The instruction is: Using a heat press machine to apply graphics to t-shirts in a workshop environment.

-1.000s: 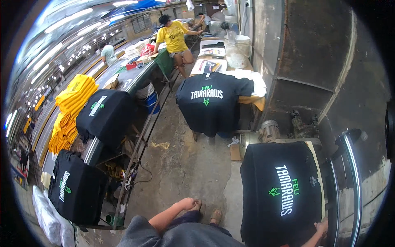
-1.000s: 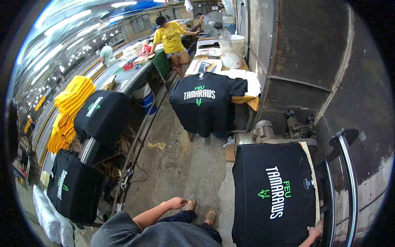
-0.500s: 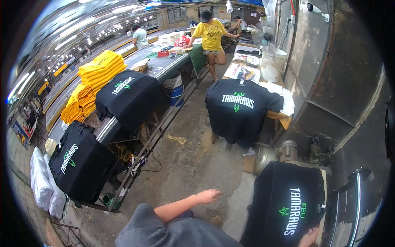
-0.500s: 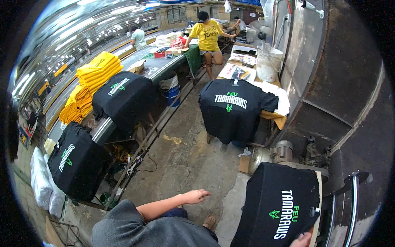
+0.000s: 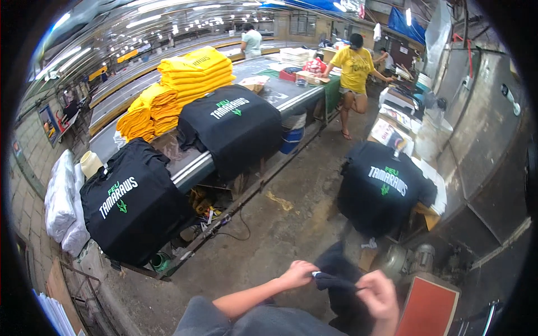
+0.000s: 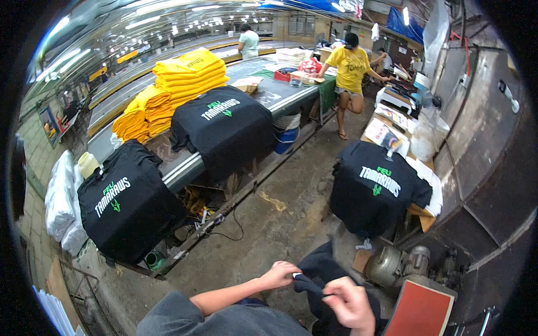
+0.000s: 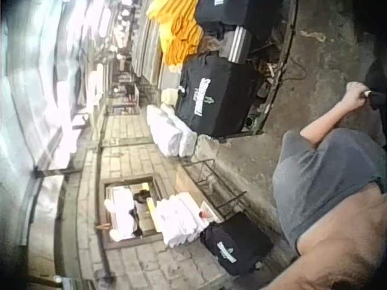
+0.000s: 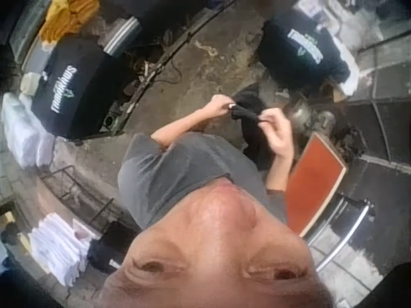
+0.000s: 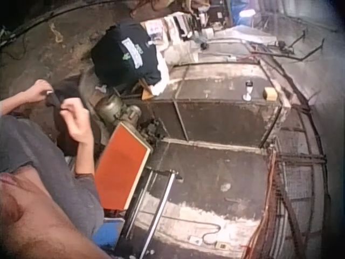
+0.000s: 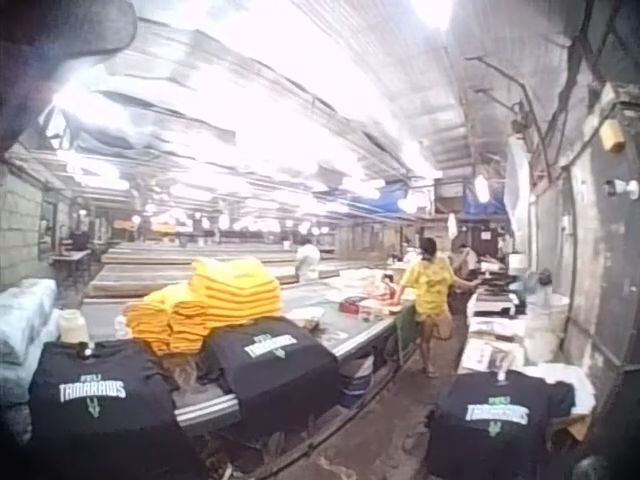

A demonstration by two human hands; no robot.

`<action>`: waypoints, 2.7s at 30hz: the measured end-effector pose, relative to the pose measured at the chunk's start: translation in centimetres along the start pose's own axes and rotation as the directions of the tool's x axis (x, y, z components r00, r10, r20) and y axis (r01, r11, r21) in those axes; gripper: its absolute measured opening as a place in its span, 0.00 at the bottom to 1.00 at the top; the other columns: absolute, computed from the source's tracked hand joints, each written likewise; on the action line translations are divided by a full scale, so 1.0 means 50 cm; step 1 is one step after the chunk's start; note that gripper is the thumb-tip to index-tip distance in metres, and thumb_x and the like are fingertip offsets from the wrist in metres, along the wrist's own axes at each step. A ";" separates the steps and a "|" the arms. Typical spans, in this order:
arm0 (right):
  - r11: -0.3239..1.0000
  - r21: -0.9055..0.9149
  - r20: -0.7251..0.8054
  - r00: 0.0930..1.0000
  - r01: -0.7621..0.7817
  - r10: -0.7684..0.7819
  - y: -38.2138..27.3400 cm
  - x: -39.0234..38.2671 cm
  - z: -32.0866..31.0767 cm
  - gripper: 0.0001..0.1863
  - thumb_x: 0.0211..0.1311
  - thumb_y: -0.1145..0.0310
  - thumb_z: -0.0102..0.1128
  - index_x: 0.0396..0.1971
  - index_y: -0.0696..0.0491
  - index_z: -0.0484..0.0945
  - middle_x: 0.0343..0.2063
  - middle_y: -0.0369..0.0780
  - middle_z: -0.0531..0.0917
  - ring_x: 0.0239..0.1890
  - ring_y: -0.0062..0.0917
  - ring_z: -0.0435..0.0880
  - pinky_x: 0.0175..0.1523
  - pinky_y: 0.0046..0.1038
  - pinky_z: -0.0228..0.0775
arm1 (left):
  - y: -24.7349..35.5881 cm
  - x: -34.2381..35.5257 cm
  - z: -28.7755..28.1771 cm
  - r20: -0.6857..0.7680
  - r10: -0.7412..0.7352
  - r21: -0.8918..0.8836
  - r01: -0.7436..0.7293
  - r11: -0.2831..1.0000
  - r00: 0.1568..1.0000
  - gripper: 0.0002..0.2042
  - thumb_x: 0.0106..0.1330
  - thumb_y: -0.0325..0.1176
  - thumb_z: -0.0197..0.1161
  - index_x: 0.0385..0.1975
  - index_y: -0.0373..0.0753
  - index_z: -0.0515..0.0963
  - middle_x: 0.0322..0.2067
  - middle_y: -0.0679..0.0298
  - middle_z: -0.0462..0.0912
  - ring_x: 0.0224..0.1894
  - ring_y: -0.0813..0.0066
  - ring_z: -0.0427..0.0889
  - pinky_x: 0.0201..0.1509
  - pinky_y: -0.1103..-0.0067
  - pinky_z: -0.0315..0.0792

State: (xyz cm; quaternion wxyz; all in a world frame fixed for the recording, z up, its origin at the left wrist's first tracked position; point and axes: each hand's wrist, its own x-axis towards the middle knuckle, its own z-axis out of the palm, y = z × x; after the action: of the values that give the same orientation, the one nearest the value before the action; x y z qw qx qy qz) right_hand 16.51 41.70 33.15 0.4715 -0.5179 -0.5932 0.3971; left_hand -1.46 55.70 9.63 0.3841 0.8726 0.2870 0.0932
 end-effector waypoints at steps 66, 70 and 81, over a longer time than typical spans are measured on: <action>0.176 -0.755 0.010 0.278 0.632 -0.960 0.162 1.738 0.100 0.07 0.59 0.81 0.53 0.37 0.62 0.72 0.29 0.48 0.78 0.29 0.41 0.79 0.35 0.30 0.72 | -0.441 0.066 -1.093 -0.900 0.142 -0.203 0.686 0.699 -0.411 0.07 0.60 0.19 0.44 0.32 0.30 0.71 0.27 0.61 0.73 0.29 0.74 0.73 0.37 0.80 0.67; 0.122 -0.806 -0.018 0.182 0.580 -0.983 0.163 1.809 0.108 0.07 0.59 0.80 0.53 0.38 0.63 0.73 0.30 0.47 0.79 0.30 0.40 0.80 0.35 0.30 0.72 | -0.455 0.072 -1.097 -0.886 0.160 -0.194 0.662 0.724 -0.436 0.06 0.62 0.24 0.46 0.33 0.31 0.70 0.29 0.56 0.72 0.30 0.65 0.74 0.36 0.76 0.68; 0.070 -0.785 -0.051 0.049 0.615 -0.997 0.101 2.163 0.194 0.07 0.60 0.76 0.54 0.37 0.58 0.75 0.30 0.45 0.81 0.29 0.36 0.81 0.34 0.28 0.71 | -0.555 0.079 -1.314 -0.879 0.414 0.012 0.855 0.518 -0.238 0.07 0.66 0.26 0.50 0.27 0.33 0.71 0.23 0.55 0.74 0.22 0.60 0.74 0.26 0.76 0.68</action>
State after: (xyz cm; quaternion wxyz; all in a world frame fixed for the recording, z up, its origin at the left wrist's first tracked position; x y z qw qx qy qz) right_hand 6.27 149.54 41.97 0.5867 -0.2462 -0.6770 -0.3699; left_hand -35.33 113.49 34.49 -0.3900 0.4135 0.6701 0.4774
